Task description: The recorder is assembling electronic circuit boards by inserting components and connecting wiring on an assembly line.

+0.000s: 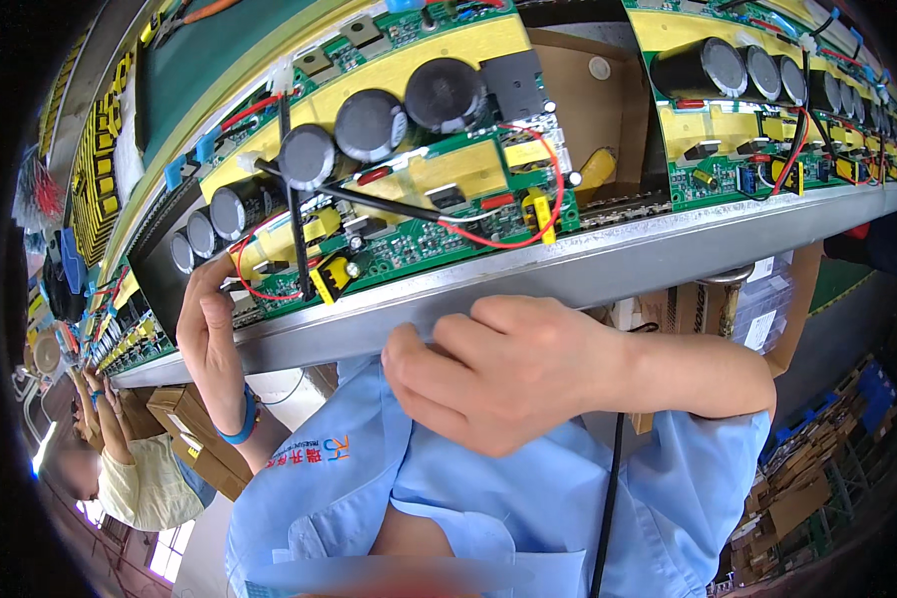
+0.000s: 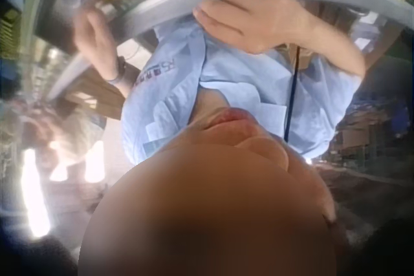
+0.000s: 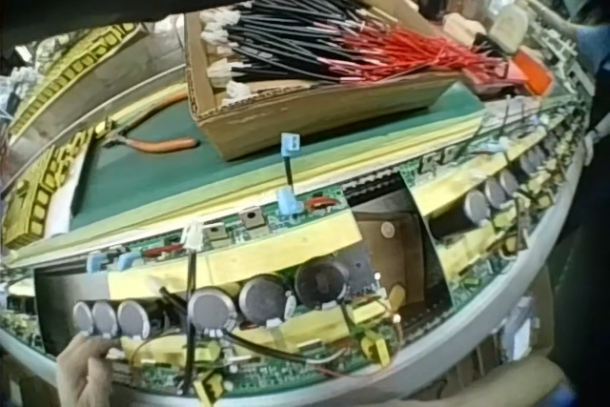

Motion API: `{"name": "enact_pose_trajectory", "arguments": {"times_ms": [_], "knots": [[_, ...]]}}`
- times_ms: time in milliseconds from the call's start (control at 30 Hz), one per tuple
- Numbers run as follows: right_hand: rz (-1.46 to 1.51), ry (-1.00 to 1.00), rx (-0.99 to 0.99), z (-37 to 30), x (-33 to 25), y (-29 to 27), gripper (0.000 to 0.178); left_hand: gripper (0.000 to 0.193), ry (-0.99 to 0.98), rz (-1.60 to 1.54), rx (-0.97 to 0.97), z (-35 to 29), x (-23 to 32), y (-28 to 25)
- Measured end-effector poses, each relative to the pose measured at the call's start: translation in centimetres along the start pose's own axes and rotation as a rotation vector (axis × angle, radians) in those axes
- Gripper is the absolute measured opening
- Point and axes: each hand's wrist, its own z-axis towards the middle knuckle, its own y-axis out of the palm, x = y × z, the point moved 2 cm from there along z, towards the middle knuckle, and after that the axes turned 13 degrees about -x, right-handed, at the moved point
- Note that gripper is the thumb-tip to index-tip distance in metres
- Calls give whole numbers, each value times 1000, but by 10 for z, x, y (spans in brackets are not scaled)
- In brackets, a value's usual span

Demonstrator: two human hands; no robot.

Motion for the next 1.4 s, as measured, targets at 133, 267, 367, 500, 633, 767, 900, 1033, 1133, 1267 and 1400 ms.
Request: {"name": "enact_pose_trajectory", "arguments": {"times_ms": [133,267,367,500,633,767,900,1033,1133,1267,1400], "knots": [[-28,12,-141,12,-9,13,24,48,54,-7,-65,7,16,5],[-88,-20,-149,29,-17,21,29,48,93,-24,-176,9,25,10],[-86,-20,-166,41,-21,25,33,35,190,7,-222,16,30,16],[-154,9,-231,54,-24,37,37,23,209,-23,-225,25,40,22],[-263,123,-247,63,-23,42,36,23,208,35,-208,28,37,14],[-391,130,-444,70,-25,25,30,19,319,103,-218,33,34,19],[-433,120,-533,63,-25,25,34,21,335,221,-81,17,31,33],[-351,141,-584,52,-16,30,47,23,393,109,255,-8,-5,8],[-336,183,-606,41,-5,33,50,13,189,254,782,-40,-74,-45],[-239,285,-700,37,1,23,49,9,-295,636,1117,-101,-172,-112],[-259,275,-732,37,10,12,52,15,-613,728,1132,-145,-274,-148]]}}
